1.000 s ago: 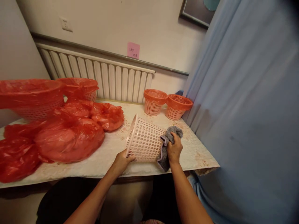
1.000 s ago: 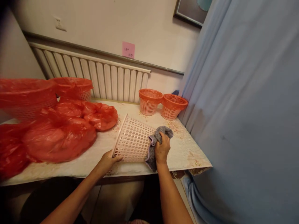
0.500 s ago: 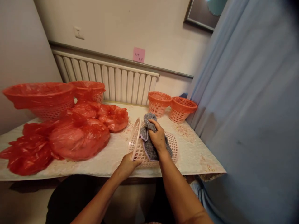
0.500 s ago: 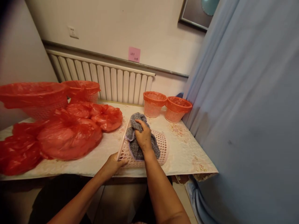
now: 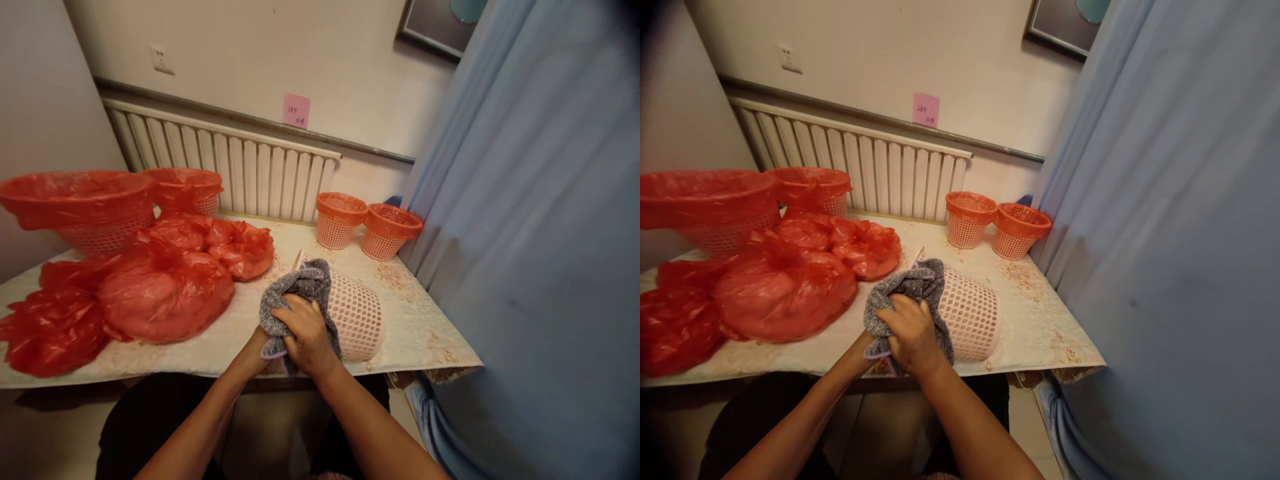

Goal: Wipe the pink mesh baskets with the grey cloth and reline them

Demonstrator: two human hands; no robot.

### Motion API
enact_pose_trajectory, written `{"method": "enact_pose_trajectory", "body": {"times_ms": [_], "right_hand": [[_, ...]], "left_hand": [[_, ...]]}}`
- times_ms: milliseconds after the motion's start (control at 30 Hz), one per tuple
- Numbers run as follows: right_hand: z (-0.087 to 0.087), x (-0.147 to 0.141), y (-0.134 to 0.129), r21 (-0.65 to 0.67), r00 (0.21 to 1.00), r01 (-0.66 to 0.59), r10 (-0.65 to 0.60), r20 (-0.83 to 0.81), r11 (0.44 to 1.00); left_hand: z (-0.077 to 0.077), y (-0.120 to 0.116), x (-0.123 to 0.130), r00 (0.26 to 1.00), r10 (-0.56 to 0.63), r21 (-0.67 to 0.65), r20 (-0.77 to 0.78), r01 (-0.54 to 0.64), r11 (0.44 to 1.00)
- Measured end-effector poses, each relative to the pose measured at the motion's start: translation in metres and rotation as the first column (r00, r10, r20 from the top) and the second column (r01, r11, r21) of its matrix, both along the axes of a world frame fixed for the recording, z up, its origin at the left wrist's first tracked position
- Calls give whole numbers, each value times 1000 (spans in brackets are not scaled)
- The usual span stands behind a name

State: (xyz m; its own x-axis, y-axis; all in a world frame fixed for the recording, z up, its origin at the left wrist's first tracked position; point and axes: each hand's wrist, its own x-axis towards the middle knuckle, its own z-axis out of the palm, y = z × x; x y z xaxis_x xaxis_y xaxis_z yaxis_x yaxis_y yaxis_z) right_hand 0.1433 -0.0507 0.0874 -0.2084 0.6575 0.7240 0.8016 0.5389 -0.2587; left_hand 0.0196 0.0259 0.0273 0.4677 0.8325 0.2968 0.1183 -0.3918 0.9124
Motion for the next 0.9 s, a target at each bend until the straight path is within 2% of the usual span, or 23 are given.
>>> {"method": "enact_pose_trajectory", "body": {"times_ms": [100, 200, 300, 400, 467, 567, 633, 700, 767, 900], "right_hand": [[-2, 2, 14, 82, 991, 104, -96, -97, 991], [-4, 12, 25, 110, 965, 209, -187, -184, 972], [-12, 38, 25, 104, 925, 320, -286, -251, 942], [-25, 77, 15, 98, 863, 446, -398, -311, 890], [-34, 103, 4, 88, 805, 540, -484, -344, 837], [-39, 127, -9, 14, 670, 675, -604, -432, 738], [-36, 132, -11, -65, 559, 731, -650, -514, 680], [-28, 129, -6, -125, 478, 750, -663, -576, 649], [-16, 120, 4, -134, 505, 708, -631, -589, 693], [13, 87, 32, -98, 701, 468, -436, -564, 878]], "left_hand": [[-2, -7, -1, 997, -63, 13, -50, 64, 998], [2, -11, 1, 998, -43, -53, -40, 41, 998], [5, -14, 3, 999, -33, -182, -23, 29, 983], [4, -16, 3, 999, -51, -238, -14, 47, 970], [3, -17, 3, 998, -66, -247, -4, 63, 967], [3, -18, 4, 998, -61, -240, 10, 61, 969], [4, -18, 5, 999, -43, -238, 7, 43, 970], [5, -18, 6, 999, -31, -241, 5, 32, 970], [6, -19, 7, 999, -33, -239, 8, 34, 970], [6, -20, 5, 1000, -14, -203, -28, 8, 979]]}}
